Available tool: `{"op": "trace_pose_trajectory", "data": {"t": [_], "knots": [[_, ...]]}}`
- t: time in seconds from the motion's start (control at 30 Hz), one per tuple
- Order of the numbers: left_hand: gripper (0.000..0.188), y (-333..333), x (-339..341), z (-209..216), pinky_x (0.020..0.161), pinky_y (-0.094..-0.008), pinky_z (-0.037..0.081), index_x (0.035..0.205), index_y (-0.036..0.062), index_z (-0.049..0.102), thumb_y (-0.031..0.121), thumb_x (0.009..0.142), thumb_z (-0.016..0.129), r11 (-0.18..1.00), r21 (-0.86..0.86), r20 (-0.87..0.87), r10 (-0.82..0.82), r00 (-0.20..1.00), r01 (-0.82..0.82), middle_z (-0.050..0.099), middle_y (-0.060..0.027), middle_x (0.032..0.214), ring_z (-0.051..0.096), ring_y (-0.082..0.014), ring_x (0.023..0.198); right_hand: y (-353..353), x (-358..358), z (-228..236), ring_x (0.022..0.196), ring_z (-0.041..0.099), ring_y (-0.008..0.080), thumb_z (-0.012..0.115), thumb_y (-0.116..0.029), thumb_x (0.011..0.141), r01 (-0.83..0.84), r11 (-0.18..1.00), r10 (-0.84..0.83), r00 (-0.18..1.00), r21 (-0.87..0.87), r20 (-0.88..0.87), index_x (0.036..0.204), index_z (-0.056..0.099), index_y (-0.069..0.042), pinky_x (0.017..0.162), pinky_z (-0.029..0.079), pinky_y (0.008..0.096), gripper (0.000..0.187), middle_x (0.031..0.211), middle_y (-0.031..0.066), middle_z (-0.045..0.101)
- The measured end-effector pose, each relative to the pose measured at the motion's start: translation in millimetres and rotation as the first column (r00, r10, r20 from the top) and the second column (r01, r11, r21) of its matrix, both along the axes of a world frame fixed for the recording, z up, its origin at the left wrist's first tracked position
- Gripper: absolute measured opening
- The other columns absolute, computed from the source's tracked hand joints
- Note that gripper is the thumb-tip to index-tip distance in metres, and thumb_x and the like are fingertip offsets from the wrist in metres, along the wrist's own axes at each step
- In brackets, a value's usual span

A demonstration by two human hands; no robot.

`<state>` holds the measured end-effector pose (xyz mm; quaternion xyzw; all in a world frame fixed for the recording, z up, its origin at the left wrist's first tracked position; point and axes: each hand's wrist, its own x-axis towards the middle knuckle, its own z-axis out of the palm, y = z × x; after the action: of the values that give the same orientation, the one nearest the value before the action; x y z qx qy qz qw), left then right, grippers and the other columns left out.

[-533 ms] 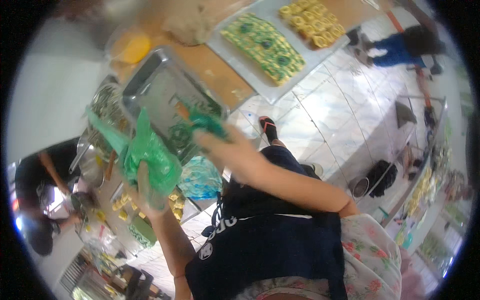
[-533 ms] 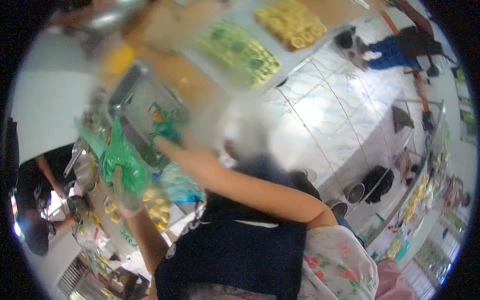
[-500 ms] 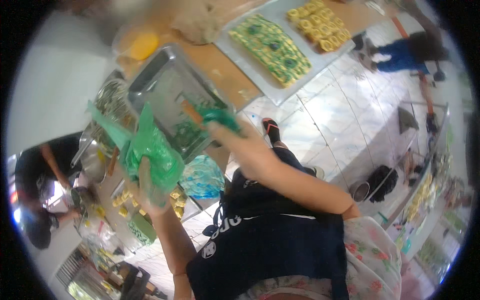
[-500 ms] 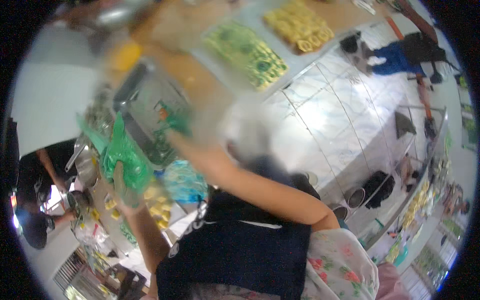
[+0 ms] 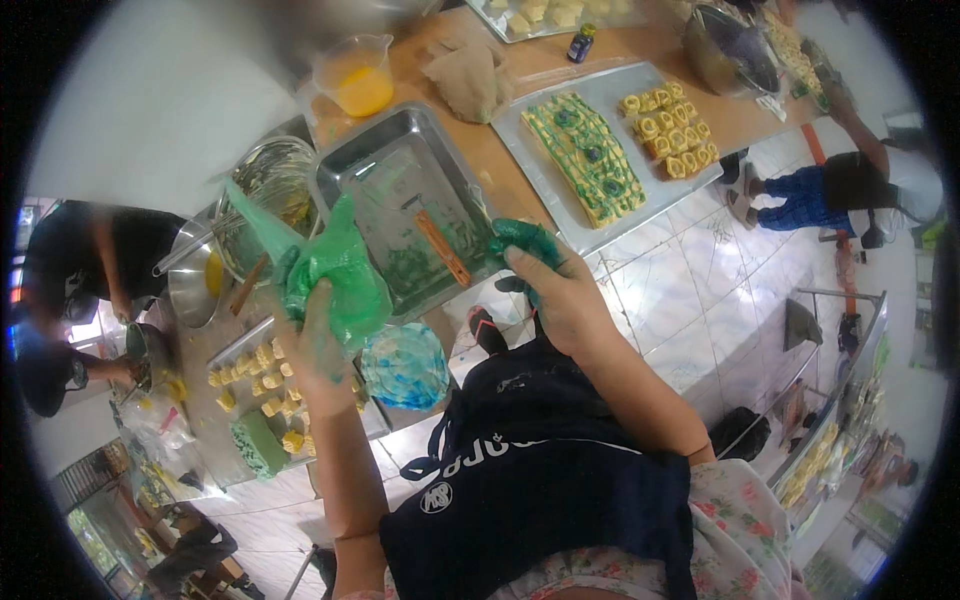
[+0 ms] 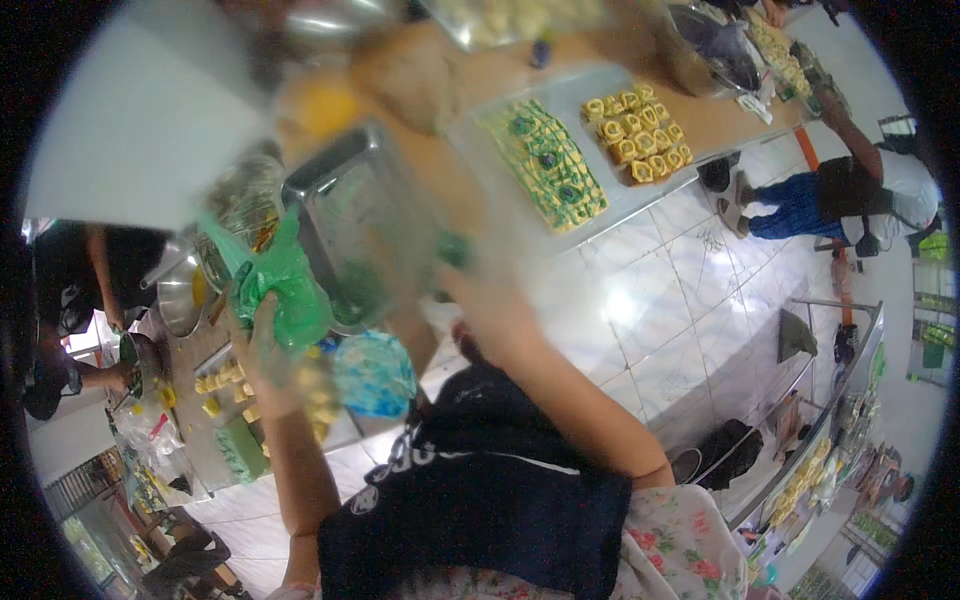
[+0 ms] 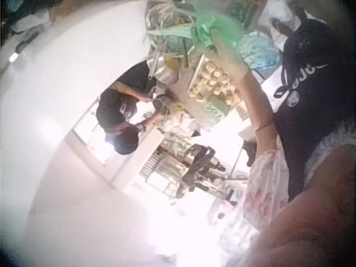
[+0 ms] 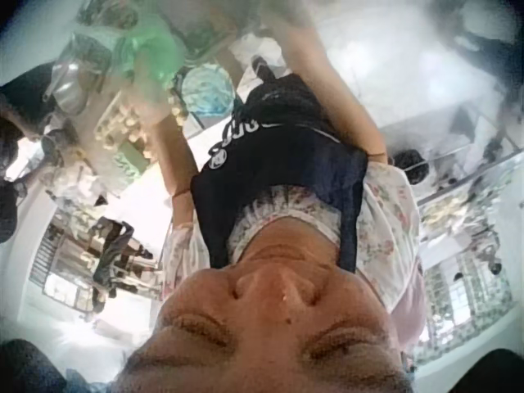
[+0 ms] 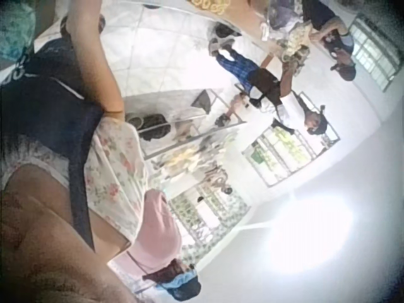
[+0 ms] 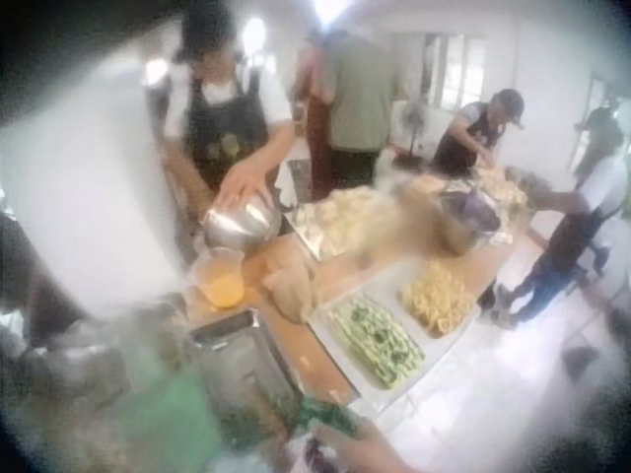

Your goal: The person uses a pastry bag to apply green frosting onto small food items on a tray and then wipes the table with a blue cloth.

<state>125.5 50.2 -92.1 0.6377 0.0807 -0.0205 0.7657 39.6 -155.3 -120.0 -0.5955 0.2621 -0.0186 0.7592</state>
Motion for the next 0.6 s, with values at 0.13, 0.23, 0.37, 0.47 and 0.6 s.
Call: {"op": "trace_pose_trajectory", "data": {"t": [0.13,0.23,0.37,0.47,0.6], "knots": [[0.043,3,1,-17,0.079,-0.0279,0.042,0.117,-0.0009,0.038,-0.002,0.077,0.052,0.999,0.034,-0.023,-0.016,1.0,0.017,0.049,-0.0099,0.106,0.051,-0.0171,0.092,9,3,8,0.085,0.051,0.0125,0.055,-0.01,0.079,-0.003,0.988,-0.001,1.0,0.153,0.026,0.108,0.05,-0.002,0.071,0.044,0.0273,0.031,0.097,0.0041,0.054],[0.041,-6,3,-33,0.079,-0.0266,0.042,0.115,-0.0009,0.04,0.0,0.076,0.053,0.998,-0.065,-0.067,-0.014,0.998,0.01,0.05,-0.0098,0.105,0.05,-0.0162,0.091,13,4,10,0.086,0.051,0.0126,0.055,-0.01,0.079,-0.009,0.992,0.014,0.999,0.123,-0.036,0.108,0.05,-0.001,0.071,0.044,0.0276,0.031,0.097,0.0045,0.054],[0.043,-8,11,-63,0.084,-0.0311,0.038,0.113,-0.0009,0.043,0.003,0.072,0.056,0.895,0.445,0.116,-0.101,0.988,0.039,0.049,-0.0144,0.104,0.049,-0.0233,0.096,20,8,23,0.086,0.051,0.013,0.056,-0.009,0.079,-0.056,0.994,0.068,0.989,0.093,-0.132,0.109,0.049,-0.001,0.071,0.044,0.0279,0.032,0.097,0.0053,0.055],[0.044,-17,16,-65,0.086,-0.0356,0.036,0.112,-0.0011,0.044,0.003,0.07,0.056,0.756,0.654,0.238,-0.162,0.958,-0.035,0.047,-0.0181,0.104,0.046,-0.0306,0.099,18,0,2,0.086,0.052,0.0135,0.056,-0.009,0.078,-0.047,0.988,0.043,0.999,0.149,0.026,0.109,0.049,-0.001,0.072,0.043,0.0274,0.032,0.097,0.0058,0.055],[0.045,-24,21,-70,0.088,-0.0399,0.034,0.112,-0.0014,0.043,0.003,0.069,0.056,0.645,0.759,0.282,-0.215,0.935,-0.081,0.042,-0.0218,0.107,0.043,-0.0369,0.1,18,0,0,0.086,0.052,0.0136,0.056,-0.008,0.078,-0.01,0.984,0.01,1.0,0.18,0.005,0.109,0.049,-0.001,0.071,0.042,0.0261,0.032,0.096,0.0055,0.056]]}}
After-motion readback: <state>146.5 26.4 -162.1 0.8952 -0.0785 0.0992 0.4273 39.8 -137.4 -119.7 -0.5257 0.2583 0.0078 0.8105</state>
